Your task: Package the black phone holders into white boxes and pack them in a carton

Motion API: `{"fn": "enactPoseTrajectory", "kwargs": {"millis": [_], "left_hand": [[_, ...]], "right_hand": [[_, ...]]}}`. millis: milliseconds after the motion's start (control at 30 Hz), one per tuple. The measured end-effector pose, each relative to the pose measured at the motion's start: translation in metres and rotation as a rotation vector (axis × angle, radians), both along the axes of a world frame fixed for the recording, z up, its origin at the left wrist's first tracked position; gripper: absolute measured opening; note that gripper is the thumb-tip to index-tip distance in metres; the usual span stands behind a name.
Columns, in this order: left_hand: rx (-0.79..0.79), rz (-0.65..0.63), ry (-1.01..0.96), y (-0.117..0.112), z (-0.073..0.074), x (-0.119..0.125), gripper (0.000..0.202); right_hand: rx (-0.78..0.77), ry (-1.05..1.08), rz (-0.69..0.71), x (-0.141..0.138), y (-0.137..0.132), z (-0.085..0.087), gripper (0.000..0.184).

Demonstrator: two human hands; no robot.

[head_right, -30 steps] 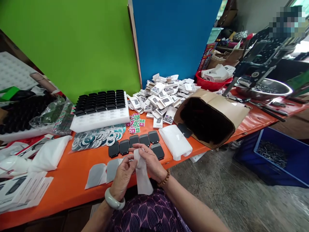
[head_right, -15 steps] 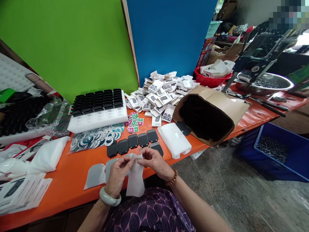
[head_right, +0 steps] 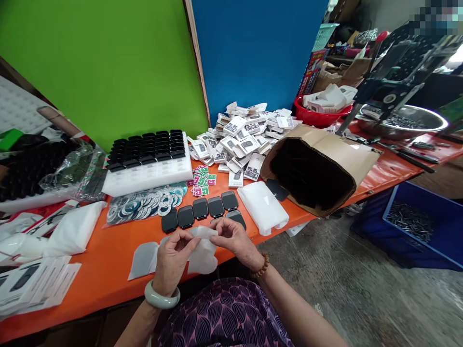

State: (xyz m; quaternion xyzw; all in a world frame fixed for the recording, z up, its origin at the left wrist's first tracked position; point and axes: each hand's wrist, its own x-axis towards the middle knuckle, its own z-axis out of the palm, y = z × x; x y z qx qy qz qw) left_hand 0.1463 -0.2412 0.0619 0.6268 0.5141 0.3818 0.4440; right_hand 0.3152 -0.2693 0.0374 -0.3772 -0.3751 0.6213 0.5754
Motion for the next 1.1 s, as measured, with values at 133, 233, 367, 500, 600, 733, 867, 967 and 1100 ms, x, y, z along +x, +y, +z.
{"fn": "enactPoseTrajectory", "kwargs": {"millis": [133,233,367,500,600,733,867,967,1100], "left_hand": [[-0.087,-0.056,-0.106,-0.002,0.001,-0.001,0.019],[-0.152,-0.105,-0.171,-0.004,-0.003,0.002,0.023],[0.070,0.002,-0.014,-0.004,-0.004,0.004,0.013],[0.032,-0.026,-0.078,0.000,-0.001,-0.001,0.014],[-0.140,-0.152,-0.179,0.003,0.002,-0.006,0.017],[-0.225,-0.169,-0.186,0.005,0.003,-0.011,0.020],[-0.288,-0.071,-0.176,0.005,-0.001,-0.016,0.028],[-0.283,-0.108,-0.135,0.004,-0.005,-0.017,0.027],[-0.279,-0.024,-0.297,-0.004,-0.008,-0.009,0.024]], "right_hand": [[-0.023,0.058,-0.029,-0.003,-0.001,-0.001,0.031],[-0.037,0.049,-0.046,-0.009,-0.002,-0.002,0.032],[0.034,-0.004,-0.027,-0.013,-0.002,-0.003,0.029],[0.082,0.061,0.018,-0.006,-0.001,0.002,0.036],[0.056,0.101,0.069,0.002,0.001,0.007,0.052],[0.003,0.125,0.189,0.006,0.002,0.004,0.057],[-0.062,0.061,0.139,0.002,0.001,-0.005,0.047],[-0.108,-0.063,0.083,-0.001,-0.001,-0.005,0.030],[-0.051,-0.244,0.129,-0.004,-0.008,-0.002,0.037]]}}
